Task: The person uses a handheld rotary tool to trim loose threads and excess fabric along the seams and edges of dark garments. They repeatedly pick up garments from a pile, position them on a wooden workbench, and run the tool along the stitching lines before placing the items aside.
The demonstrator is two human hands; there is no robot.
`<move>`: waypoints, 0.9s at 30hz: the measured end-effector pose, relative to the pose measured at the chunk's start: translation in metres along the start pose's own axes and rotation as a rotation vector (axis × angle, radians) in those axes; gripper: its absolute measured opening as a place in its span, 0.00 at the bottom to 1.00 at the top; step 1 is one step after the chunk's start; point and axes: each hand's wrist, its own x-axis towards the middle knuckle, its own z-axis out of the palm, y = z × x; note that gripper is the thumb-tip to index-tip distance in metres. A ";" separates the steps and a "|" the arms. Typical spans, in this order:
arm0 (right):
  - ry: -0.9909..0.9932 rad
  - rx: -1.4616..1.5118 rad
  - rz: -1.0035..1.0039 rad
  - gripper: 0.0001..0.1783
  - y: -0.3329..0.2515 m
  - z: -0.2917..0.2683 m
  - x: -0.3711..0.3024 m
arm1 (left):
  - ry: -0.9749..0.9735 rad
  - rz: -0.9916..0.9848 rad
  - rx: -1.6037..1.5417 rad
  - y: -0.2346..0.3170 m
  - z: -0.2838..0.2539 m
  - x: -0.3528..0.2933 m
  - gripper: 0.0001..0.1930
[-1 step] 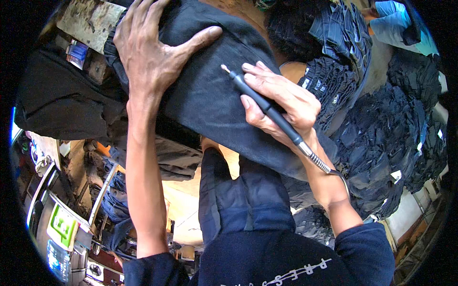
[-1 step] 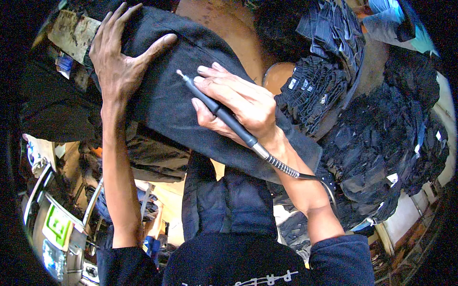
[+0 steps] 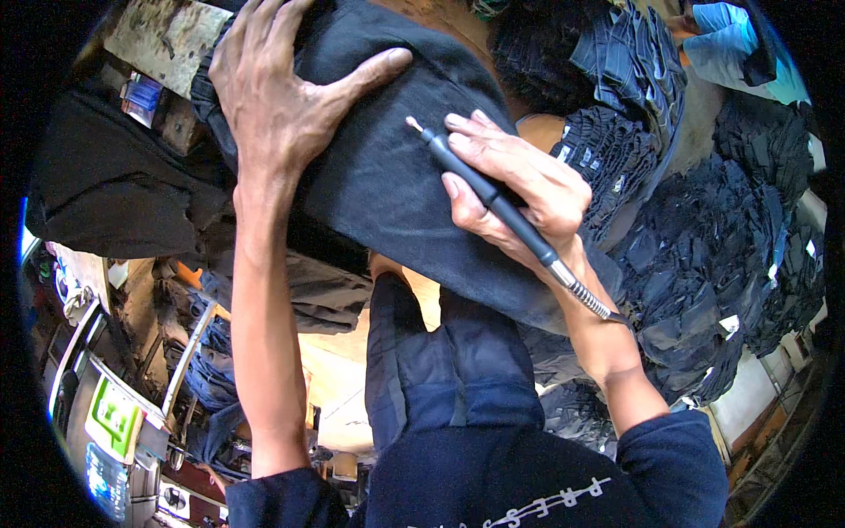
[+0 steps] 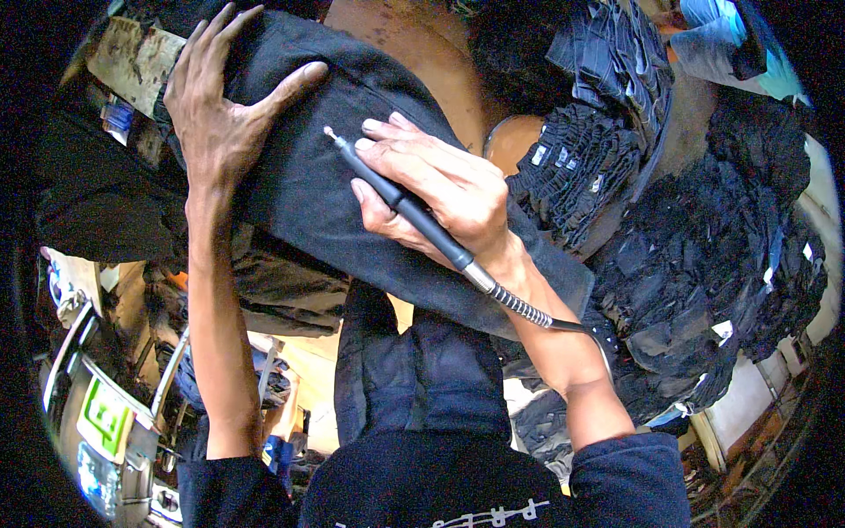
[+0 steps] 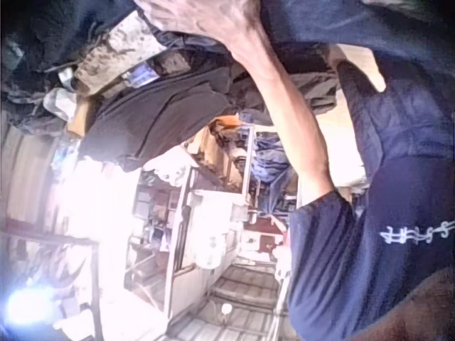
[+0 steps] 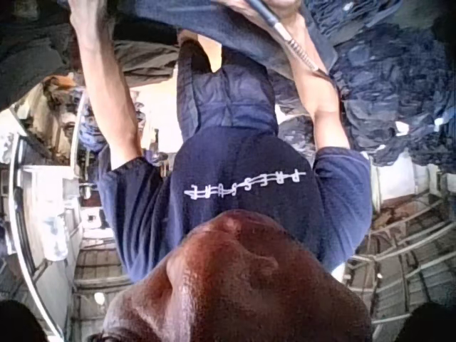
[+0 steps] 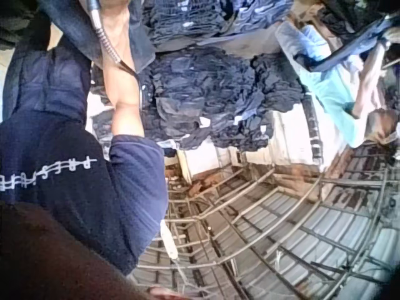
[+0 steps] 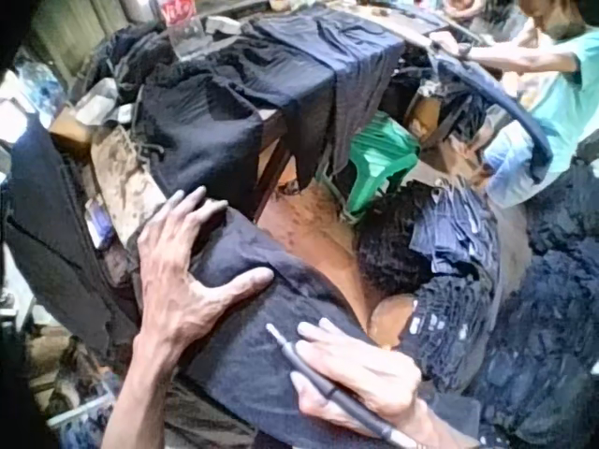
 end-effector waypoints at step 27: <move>0.039 -0.025 -0.011 0.16 0.011 0.008 0.005 | 0.030 0.003 0.094 -0.015 0.017 0.008 0.44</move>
